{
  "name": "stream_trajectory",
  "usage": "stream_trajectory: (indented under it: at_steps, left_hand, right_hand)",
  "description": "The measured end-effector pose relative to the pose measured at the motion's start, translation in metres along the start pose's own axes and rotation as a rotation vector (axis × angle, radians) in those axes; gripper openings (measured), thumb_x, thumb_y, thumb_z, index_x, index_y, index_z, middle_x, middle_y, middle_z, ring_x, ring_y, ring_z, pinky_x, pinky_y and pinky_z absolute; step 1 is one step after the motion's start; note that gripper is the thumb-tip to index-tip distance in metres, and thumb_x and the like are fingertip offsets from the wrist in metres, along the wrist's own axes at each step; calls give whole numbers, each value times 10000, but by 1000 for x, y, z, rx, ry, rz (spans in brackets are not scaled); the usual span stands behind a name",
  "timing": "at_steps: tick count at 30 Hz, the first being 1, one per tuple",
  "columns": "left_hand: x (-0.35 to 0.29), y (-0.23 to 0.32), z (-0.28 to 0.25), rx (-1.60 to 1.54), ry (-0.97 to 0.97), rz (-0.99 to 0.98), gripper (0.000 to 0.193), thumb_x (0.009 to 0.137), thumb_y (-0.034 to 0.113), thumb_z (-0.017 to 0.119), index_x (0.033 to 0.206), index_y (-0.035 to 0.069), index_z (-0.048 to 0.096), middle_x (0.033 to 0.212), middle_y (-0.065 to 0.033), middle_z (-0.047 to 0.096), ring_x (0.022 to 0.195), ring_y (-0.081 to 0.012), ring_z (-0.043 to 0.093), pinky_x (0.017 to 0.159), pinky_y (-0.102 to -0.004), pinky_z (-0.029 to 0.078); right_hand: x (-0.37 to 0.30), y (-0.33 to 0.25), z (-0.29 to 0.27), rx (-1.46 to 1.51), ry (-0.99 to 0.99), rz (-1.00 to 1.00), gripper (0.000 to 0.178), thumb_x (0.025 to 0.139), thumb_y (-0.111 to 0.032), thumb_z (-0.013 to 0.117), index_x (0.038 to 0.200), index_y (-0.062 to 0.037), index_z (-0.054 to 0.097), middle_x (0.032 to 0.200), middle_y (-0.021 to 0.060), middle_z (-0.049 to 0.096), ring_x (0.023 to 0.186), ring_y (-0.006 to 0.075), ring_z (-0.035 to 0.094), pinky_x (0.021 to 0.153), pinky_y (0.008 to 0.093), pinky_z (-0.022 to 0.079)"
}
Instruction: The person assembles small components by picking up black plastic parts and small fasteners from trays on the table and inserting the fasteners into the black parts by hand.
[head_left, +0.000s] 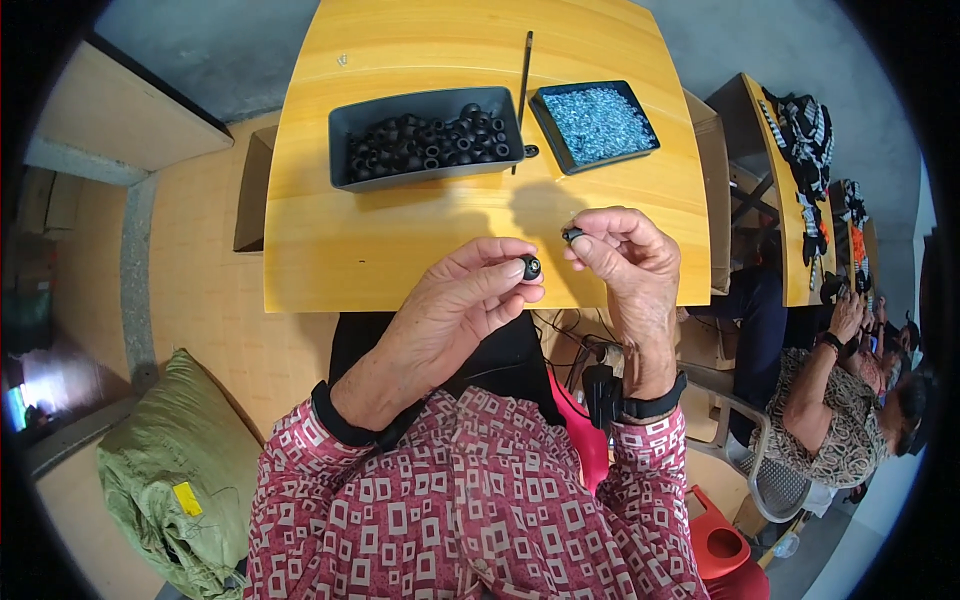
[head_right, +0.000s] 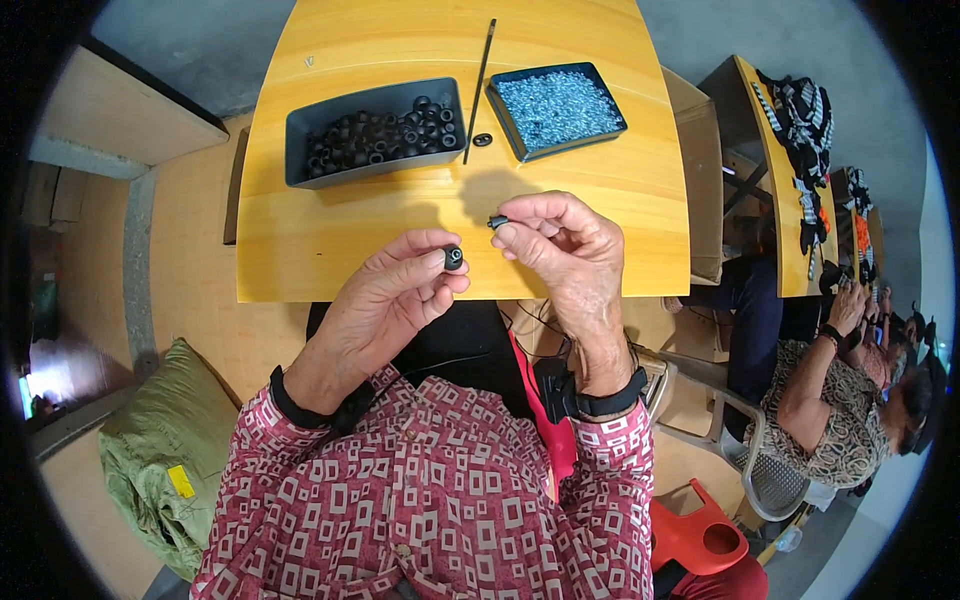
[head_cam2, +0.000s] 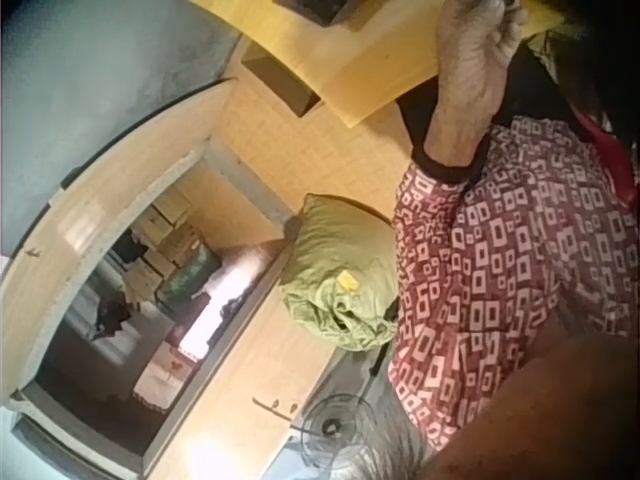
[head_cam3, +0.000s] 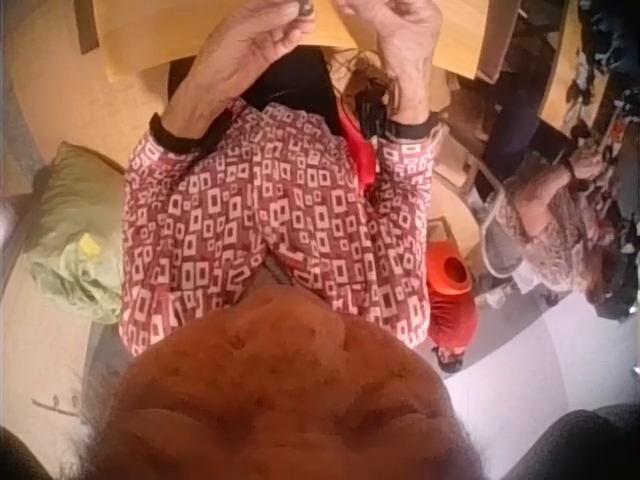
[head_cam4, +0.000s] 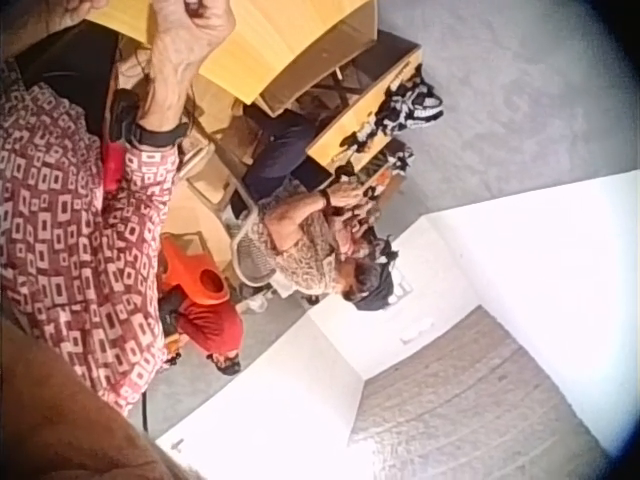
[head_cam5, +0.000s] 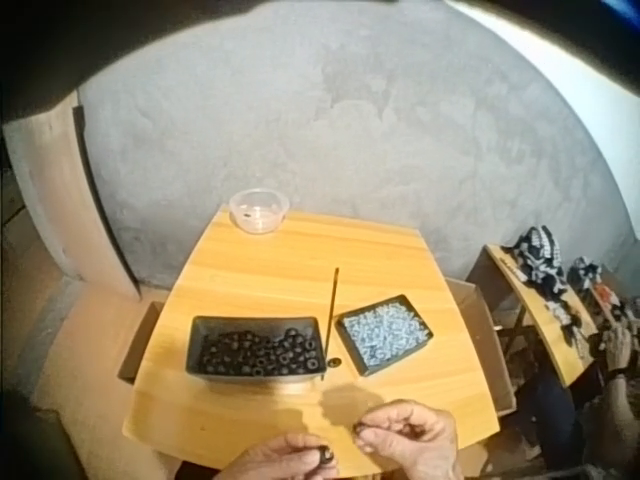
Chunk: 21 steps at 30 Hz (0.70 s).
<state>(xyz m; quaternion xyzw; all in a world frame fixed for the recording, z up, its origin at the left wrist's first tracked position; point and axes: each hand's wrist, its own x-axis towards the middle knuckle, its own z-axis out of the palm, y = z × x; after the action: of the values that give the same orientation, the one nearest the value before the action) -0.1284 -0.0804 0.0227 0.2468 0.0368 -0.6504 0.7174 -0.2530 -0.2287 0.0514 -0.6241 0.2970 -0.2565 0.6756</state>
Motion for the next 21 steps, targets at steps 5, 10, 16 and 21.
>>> stream_trajectory:
  at_steps: [5,10,16,21]
  left_hand:
    - [1,-8,11,39,-67,-7,282,925,77,570,1199,14,573,973,-74,650,893,-149,647,791,-227,520]
    - [-3,-13,17,108,-82,-18,333,918,119,600,1232,16,565,1028,-50,640,908,-136,636,813,-230,489]
    - [-10,-13,18,146,-86,-5,368,920,91,579,1278,16,533,1071,-52,637,924,-148,644,824,-256,504]
    - [-15,-11,19,172,-70,3,363,915,97,594,1264,12,543,1056,-56,645,919,-147,648,826,-245,508]
  right_hand:
    - [-13,-10,-7,-162,-73,-267,162,770,69,703,918,13,669,863,40,642,755,66,549,679,206,448]
    - [-24,-17,-3,-384,-40,-421,161,756,60,698,909,20,668,879,83,649,789,125,597,695,240,471]
    - [-30,-25,7,-737,15,-654,163,746,55,689,904,17,673,872,125,654,789,199,644,676,283,510]
    - [-31,-27,6,-751,3,-709,172,734,54,696,900,15,675,867,130,663,785,207,652,672,285,514]
